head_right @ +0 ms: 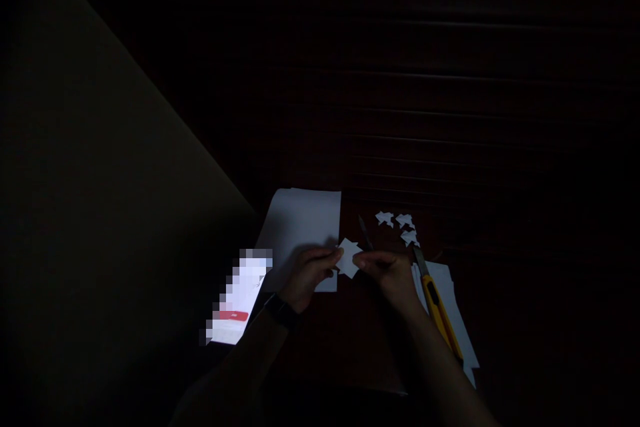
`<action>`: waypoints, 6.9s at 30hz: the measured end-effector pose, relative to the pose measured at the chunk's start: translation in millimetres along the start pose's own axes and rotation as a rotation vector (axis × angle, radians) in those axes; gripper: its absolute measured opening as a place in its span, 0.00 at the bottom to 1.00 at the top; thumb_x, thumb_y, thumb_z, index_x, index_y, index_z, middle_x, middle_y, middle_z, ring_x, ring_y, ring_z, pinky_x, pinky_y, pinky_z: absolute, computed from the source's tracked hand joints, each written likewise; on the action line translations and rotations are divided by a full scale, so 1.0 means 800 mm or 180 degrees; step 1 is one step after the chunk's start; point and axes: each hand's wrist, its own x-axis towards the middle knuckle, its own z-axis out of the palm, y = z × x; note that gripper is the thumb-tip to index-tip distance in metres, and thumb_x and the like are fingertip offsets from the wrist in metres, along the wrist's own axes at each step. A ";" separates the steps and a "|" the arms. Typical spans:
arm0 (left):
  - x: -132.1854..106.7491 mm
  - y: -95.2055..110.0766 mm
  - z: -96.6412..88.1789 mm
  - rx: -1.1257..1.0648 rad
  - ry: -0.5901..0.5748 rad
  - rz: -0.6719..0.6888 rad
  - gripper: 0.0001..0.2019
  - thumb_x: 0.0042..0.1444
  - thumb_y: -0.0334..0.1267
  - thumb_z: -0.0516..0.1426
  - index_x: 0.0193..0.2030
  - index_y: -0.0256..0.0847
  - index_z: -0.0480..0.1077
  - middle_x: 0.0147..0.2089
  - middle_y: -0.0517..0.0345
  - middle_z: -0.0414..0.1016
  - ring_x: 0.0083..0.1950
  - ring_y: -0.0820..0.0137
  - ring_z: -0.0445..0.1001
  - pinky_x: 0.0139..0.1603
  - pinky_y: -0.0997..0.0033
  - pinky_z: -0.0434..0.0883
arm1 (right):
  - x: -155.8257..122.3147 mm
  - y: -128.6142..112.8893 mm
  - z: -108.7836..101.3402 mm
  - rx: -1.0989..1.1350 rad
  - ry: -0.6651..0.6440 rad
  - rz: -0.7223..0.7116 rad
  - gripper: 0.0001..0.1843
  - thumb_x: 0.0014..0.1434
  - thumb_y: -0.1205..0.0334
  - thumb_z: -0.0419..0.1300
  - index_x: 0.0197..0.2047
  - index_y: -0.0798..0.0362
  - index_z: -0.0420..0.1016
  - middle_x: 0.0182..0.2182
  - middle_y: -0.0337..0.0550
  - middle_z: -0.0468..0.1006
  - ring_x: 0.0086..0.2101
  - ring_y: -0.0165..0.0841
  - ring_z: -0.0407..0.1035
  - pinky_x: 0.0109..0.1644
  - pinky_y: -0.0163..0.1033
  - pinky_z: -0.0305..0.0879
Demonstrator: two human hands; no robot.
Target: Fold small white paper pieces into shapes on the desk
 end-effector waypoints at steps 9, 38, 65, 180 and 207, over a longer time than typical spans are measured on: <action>0.008 -0.009 -0.007 -0.0624 0.0285 -0.0515 0.11 0.42 0.39 0.61 0.33 0.35 0.74 0.34 0.52 0.75 0.32 0.71 0.71 0.29 0.74 0.61 | -0.005 -0.003 -0.002 0.0203 -0.0999 -0.0270 0.23 0.43 0.61 0.68 0.45 0.48 0.75 0.35 0.41 0.79 0.38 0.38 0.72 0.43 0.43 0.67; -0.012 0.010 0.009 0.0417 -0.0484 0.0570 0.13 0.47 0.38 0.62 0.40 0.38 0.75 0.38 0.50 0.77 0.34 0.66 0.73 0.31 0.71 0.68 | 0.005 0.012 -0.003 0.0930 -0.0432 0.0207 0.12 0.44 0.61 0.67 0.35 0.52 0.80 0.34 0.46 0.81 0.36 0.40 0.73 0.44 0.46 0.67; -0.009 0.010 -0.006 0.1673 -0.0622 0.1067 0.05 0.46 0.34 0.62 0.31 0.38 0.77 0.31 0.55 0.78 0.33 0.68 0.75 0.35 0.72 0.69 | 0.001 -0.005 -0.022 -0.0342 -0.0962 -0.0398 0.05 0.43 0.67 0.68 0.28 0.50 0.81 0.28 0.41 0.80 0.30 0.35 0.72 0.34 0.37 0.66; -0.010 -0.004 0.014 0.0099 0.0299 0.0288 0.20 0.39 0.38 0.66 0.40 0.39 0.66 0.33 0.55 0.76 0.32 0.66 0.76 0.29 0.72 0.70 | -0.004 0.024 0.012 0.0380 -0.0538 -0.0016 0.31 0.39 0.68 0.69 0.48 0.47 0.68 0.26 0.35 0.73 0.29 0.33 0.68 0.33 0.38 0.65; -0.007 -0.010 0.009 -0.0725 0.0436 -0.0155 0.20 0.40 0.38 0.66 0.41 0.38 0.68 0.43 0.47 0.75 0.40 0.63 0.75 0.36 0.67 0.72 | -0.003 0.028 0.019 0.1671 -0.0417 0.0442 0.24 0.39 0.71 0.69 0.42 0.49 0.72 0.23 0.34 0.76 0.28 0.34 0.72 0.40 0.41 0.67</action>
